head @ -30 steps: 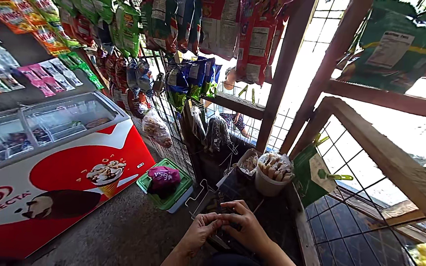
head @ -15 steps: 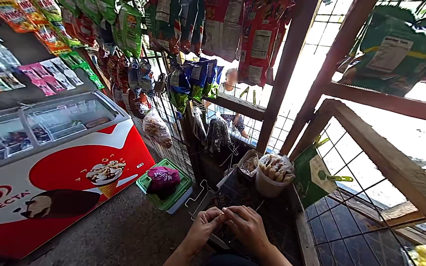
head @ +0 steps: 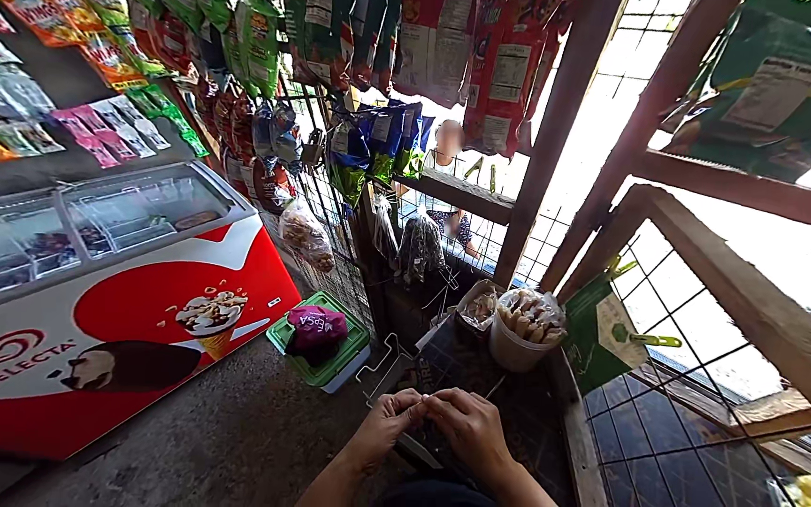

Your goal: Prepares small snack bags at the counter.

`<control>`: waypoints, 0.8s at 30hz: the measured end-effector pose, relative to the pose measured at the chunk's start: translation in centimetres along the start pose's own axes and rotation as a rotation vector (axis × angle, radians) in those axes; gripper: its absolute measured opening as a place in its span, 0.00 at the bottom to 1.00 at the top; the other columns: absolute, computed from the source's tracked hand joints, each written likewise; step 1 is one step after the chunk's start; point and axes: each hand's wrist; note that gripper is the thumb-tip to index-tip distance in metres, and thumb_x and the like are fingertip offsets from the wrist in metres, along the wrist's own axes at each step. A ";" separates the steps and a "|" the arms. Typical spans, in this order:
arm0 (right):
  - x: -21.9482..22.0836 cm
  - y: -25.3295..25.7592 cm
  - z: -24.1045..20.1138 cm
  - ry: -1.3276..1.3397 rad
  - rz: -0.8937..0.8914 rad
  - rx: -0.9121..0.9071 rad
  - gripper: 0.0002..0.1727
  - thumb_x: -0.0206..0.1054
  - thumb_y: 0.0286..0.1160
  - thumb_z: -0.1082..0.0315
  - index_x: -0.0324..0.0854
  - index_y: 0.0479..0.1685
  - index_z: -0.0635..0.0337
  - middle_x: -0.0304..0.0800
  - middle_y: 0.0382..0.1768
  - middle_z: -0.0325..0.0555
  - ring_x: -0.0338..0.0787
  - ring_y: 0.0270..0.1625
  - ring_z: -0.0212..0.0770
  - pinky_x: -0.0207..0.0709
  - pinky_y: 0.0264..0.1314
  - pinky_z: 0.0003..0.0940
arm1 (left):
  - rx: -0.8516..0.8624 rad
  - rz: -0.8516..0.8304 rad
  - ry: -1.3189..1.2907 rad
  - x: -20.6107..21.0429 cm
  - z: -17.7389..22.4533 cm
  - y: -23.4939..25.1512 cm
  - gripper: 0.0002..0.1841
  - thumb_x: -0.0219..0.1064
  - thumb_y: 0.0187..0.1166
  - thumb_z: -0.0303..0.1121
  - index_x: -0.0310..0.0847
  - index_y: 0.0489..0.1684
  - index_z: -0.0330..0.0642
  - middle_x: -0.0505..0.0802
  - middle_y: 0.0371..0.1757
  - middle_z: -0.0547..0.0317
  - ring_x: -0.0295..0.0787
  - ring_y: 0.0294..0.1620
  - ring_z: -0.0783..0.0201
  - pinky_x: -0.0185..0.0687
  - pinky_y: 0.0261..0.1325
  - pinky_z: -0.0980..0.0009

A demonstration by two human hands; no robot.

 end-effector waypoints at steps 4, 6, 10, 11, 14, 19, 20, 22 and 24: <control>0.0 0.0 0.0 -0.002 -0.004 -0.003 0.12 0.65 0.84 0.58 0.95 0.47 0.46 0.97 0.45 0.37 0.94 0.42 0.31 0.85 0.40 0.24 | 0.037 -0.035 0.106 -0.2 0.4 -0.1 0.10 0.65 0.83 0.32 0.92 0.35 0.43 0.90 0.40 0.71 0.86 0.39 0.78 0.84 0.49 0.79; 0.0 0.0 0.0 -0.001 -0.002 -0.008 0.12 0.65 0.84 0.58 0.95 0.47 0.47 0.97 0.44 0.37 0.94 0.41 0.31 0.85 0.40 0.24 | 0.065 -0.056 0.149 -0.4 0.4 -0.1 0.11 0.64 0.83 0.32 0.93 0.37 0.41 0.90 0.40 0.71 0.85 0.41 0.79 0.83 0.50 0.79; -0.1 0.0 -0.1 0.030 -0.018 -0.006 0.12 0.64 0.84 0.59 0.94 0.46 0.49 0.95 0.42 0.39 0.93 0.42 0.32 0.86 0.42 0.24 | 0.090 -0.097 0.210 -0.7 0.5 -0.5 0.13 0.60 0.86 0.33 0.92 0.41 0.39 0.89 0.43 0.69 0.85 0.42 0.79 0.83 0.51 0.80; -0.1 0.1 -0.2 0.045 -0.026 -0.005 0.11 0.64 0.84 0.60 0.94 0.46 0.50 0.95 0.42 0.39 0.93 0.42 0.32 0.86 0.43 0.24 | 0.092 -0.104 0.213 -0.8 0.4 -0.6 0.13 0.59 0.87 0.33 0.92 0.41 0.39 0.89 0.44 0.69 0.85 0.42 0.79 0.83 0.51 0.80; 0.0 0.1 -0.4 0.073 -0.045 -0.012 0.11 0.65 0.84 0.62 0.94 0.46 0.52 0.94 0.42 0.41 0.93 0.43 0.33 0.87 0.45 0.24 | 0.072 -0.112 0.183 -0.9 0.1 -0.9 0.14 0.58 0.88 0.32 0.90 0.40 0.39 0.89 0.40 0.71 0.86 0.40 0.79 0.84 0.50 0.79; -0.1 0.0 -0.4 0.054 -0.060 -0.032 0.12 0.64 0.84 0.61 0.94 0.45 0.51 0.95 0.41 0.40 0.93 0.41 0.33 0.87 0.42 0.25 | -0.121 0.029 -0.079 0.2 0.3 -1.6 0.10 0.63 0.84 0.29 0.93 0.37 0.44 0.96 0.32 0.70 0.89 0.30 0.79 0.86 0.40 0.80; -0.1 0.0 -0.4 0.057 -0.065 -0.028 0.12 0.64 0.84 0.61 0.94 0.45 0.51 0.95 0.40 0.40 0.93 0.41 0.33 0.87 0.42 0.25 | -0.156 0.086 -0.149 0.4 0.3 -1.7 0.09 0.66 0.82 0.26 0.93 0.36 0.42 0.96 0.31 0.66 0.90 0.28 0.77 0.86 0.37 0.80; -0.1 -0.1 -0.5 0.092 -0.081 -0.012 0.12 0.64 0.84 0.62 0.94 0.45 0.51 0.94 0.40 0.41 0.93 0.40 0.33 0.87 0.41 0.25 | -0.201 0.162 -0.261 0.6 0.3 -1.7 0.06 0.70 0.77 0.23 0.92 0.33 0.40 0.95 0.29 0.63 0.89 0.26 0.75 0.86 0.35 0.79; -0.1 -0.1 -0.7 0.141 -0.099 0.014 0.11 0.64 0.84 0.62 0.93 0.46 0.52 0.94 0.40 0.42 0.93 0.39 0.33 0.87 0.39 0.25 | -0.229 0.186 -0.334 0.7 0.4 -1.8 0.05 0.69 0.75 0.20 0.89 0.35 0.40 0.94 0.30 0.61 0.88 0.26 0.73 0.86 0.33 0.78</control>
Point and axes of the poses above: each hand's wrist, its own y-axis towards the middle knuckle, its own x-axis out of the palm, z = x × y
